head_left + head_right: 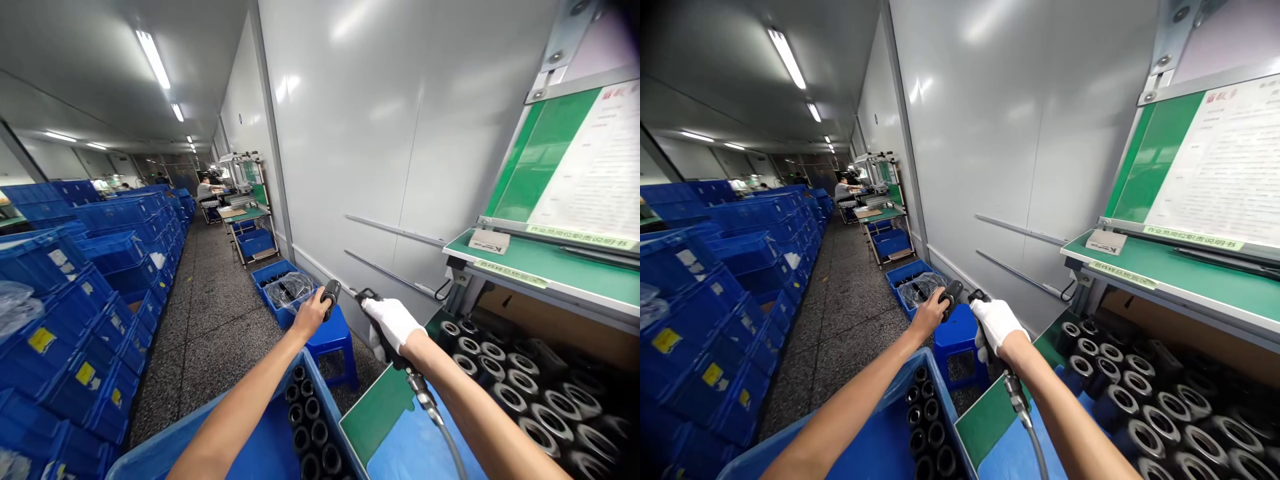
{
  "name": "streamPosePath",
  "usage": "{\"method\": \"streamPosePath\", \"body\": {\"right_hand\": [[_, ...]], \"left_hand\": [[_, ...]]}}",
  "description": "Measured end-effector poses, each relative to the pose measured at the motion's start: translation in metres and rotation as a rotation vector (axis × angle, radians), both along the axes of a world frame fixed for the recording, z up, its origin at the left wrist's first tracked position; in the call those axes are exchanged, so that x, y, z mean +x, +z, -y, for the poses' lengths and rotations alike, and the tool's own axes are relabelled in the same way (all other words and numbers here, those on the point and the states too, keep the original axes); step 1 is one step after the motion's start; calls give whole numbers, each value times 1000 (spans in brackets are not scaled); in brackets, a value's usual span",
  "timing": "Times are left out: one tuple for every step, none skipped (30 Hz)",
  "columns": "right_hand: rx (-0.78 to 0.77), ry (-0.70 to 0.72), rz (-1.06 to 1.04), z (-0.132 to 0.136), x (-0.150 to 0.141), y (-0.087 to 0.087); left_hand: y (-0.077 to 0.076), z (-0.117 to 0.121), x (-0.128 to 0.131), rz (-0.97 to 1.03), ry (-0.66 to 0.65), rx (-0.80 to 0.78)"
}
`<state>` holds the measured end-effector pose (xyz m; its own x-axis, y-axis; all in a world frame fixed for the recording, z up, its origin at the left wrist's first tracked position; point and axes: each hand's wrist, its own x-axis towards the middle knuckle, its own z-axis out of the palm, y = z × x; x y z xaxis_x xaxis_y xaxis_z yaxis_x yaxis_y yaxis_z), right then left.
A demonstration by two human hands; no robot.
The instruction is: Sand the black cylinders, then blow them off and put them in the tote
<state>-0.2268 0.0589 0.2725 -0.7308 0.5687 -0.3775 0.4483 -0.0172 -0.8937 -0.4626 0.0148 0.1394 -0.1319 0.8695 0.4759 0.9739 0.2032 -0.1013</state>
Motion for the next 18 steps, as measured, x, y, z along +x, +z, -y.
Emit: {"method": "streamPosePath", "body": {"right_hand": [[-13, 3, -4, 2, -1, -1], [-28, 7, -1, 3, -1, -1], [-36, -7, -5, 3, -1, -1], [-34, -34, -14, 3, -1, -1], [-29, -55, -25, 3, -1, -1], [-31, -57, -29, 3, -1, -1], [-39, -33, -28, 3, 0, -2], [-49, -8, -20, 4, 0, -2], [-56, -1, -10, 5, 0, -2], [-59, -7, 1, 7, 0, -3], [-59, -18, 15, 9, -1, -4], [-54, -24, 33, 12, -2, -4], [-53, -16, 50, 14, -3, -5], [-57, 2, 66, 17, -4, -6], [-60, 16, 79, 19, -6, -7], [-60, 17, 85, 20, -7, -7], [-59, 9, 84, 21, -9, -8], [-59, -3, 81, 21, -10, -10]], "left_hand": [[0, 1, 0, -3, -4, -2], [-1, 1, -1, -9, -9, -3], [-1, 2, 0, -14, -11, -3], [-1, 3, 0, -18, -11, -2], [-1, 4, 0, -23, -12, -1], [-1, 4, 0, -28, -16, -1], [-1, 5, -1, -35, -21, -1], [-2, 6, -1, -44, -25, -3], [-3, 6, -2, -53, -27, -6], [-4, 6, -3, -60, -27, -9], [-5, 7, -3, -65, -23, -13], [-7, 8, -4, -71, -20, -19], [-8, 8, -5, -76, -20, -27], [-10, 9, -6, -82, -21, -36], [-12, 9, -7, -87, -22, -44], [-14, 10, -7, -92, -22, -52], [-17, 11, -8, -95, -20, -58], [-18, 11, -9, -97, -17, -62]]}}
